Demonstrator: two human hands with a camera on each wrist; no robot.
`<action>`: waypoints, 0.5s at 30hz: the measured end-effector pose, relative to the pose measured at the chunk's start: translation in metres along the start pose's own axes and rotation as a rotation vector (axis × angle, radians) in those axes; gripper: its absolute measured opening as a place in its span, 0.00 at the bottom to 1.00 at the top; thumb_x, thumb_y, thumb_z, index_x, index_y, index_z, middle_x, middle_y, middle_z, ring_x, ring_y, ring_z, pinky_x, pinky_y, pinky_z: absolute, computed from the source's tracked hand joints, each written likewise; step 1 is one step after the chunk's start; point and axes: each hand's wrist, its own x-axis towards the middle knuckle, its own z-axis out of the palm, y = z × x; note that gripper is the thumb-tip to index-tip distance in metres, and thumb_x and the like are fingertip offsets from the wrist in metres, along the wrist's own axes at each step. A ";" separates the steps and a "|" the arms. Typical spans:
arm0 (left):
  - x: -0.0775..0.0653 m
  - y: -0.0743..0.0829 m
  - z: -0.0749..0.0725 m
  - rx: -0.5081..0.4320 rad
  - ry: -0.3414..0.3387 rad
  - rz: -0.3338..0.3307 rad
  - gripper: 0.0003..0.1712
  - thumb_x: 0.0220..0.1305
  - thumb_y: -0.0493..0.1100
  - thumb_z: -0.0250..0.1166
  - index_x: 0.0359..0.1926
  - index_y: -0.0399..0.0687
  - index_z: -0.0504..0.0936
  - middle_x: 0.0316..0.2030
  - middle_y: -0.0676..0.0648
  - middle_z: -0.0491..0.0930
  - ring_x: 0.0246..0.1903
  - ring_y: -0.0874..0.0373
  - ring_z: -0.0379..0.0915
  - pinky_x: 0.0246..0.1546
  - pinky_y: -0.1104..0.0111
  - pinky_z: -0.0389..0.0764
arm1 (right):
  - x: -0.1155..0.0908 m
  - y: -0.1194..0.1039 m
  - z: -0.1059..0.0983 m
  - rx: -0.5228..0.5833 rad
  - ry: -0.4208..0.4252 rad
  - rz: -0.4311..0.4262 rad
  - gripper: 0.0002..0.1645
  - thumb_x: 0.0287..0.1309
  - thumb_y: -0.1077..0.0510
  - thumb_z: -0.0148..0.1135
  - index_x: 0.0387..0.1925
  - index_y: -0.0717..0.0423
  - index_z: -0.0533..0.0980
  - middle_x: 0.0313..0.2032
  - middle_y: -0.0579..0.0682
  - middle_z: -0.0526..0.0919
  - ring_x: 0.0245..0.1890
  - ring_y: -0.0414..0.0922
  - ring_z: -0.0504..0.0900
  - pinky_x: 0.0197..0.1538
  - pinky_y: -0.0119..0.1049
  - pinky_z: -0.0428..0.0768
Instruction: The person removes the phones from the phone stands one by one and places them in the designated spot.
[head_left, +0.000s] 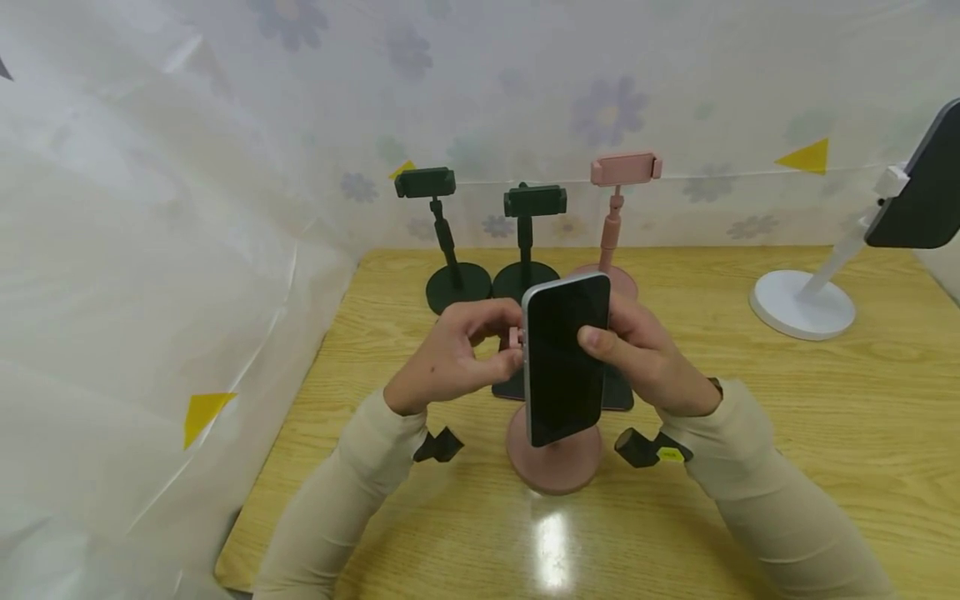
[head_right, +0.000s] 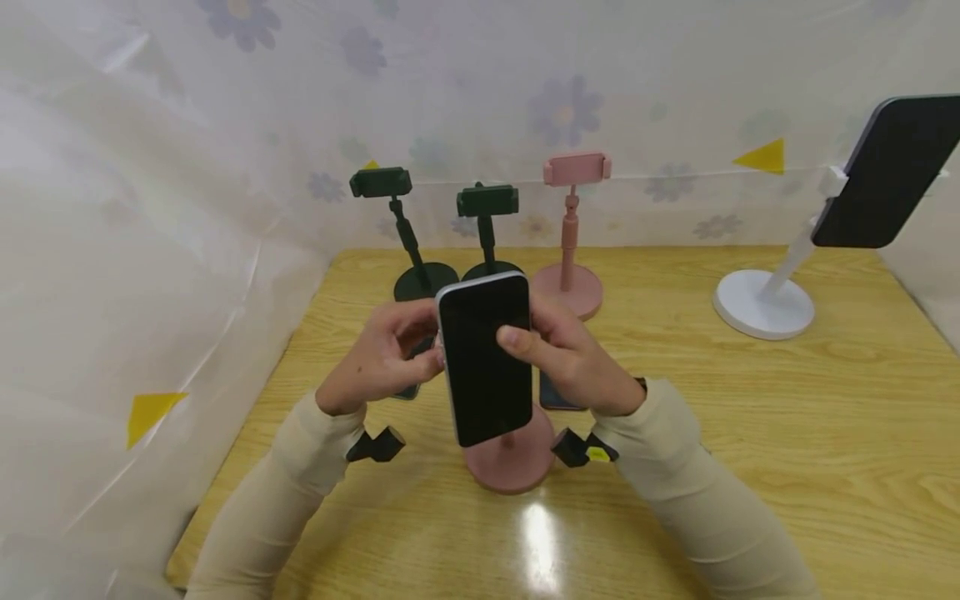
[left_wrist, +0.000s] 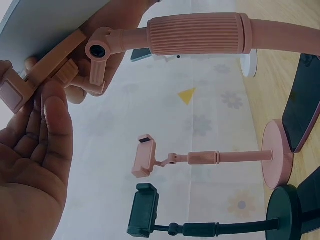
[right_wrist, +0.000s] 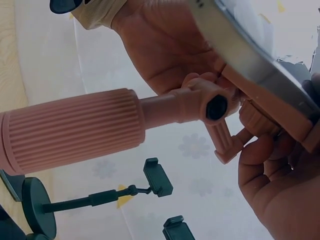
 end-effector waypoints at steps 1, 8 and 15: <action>0.000 0.000 0.000 0.001 0.003 0.000 0.03 0.59 0.30 0.58 0.35 0.38 0.76 0.30 0.43 0.74 0.30 0.56 0.71 0.37 0.66 0.77 | 0.000 0.000 0.000 -0.004 0.001 0.001 0.18 0.74 0.64 0.45 0.59 0.51 0.73 0.51 0.41 0.80 0.47 0.37 0.83 0.48 0.31 0.83; 0.000 0.001 0.003 -0.006 0.024 -0.010 0.03 0.59 0.29 0.59 0.35 0.37 0.77 0.30 0.43 0.75 0.30 0.56 0.72 0.36 0.67 0.78 | 0.000 -0.001 0.002 -0.004 0.012 0.004 0.18 0.74 0.65 0.44 0.59 0.52 0.73 0.50 0.42 0.80 0.46 0.37 0.84 0.47 0.31 0.83; -0.001 0.000 0.005 -0.025 0.035 -0.002 0.05 0.57 0.28 0.59 0.36 0.35 0.76 0.31 0.41 0.75 0.30 0.58 0.71 0.35 0.67 0.78 | -0.003 -0.003 0.006 -0.014 0.034 0.015 0.19 0.73 0.67 0.44 0.59 0.52 0.73 0.49 0.42 0.81 0.45 0.38 0.83 0.46 0.31 0.83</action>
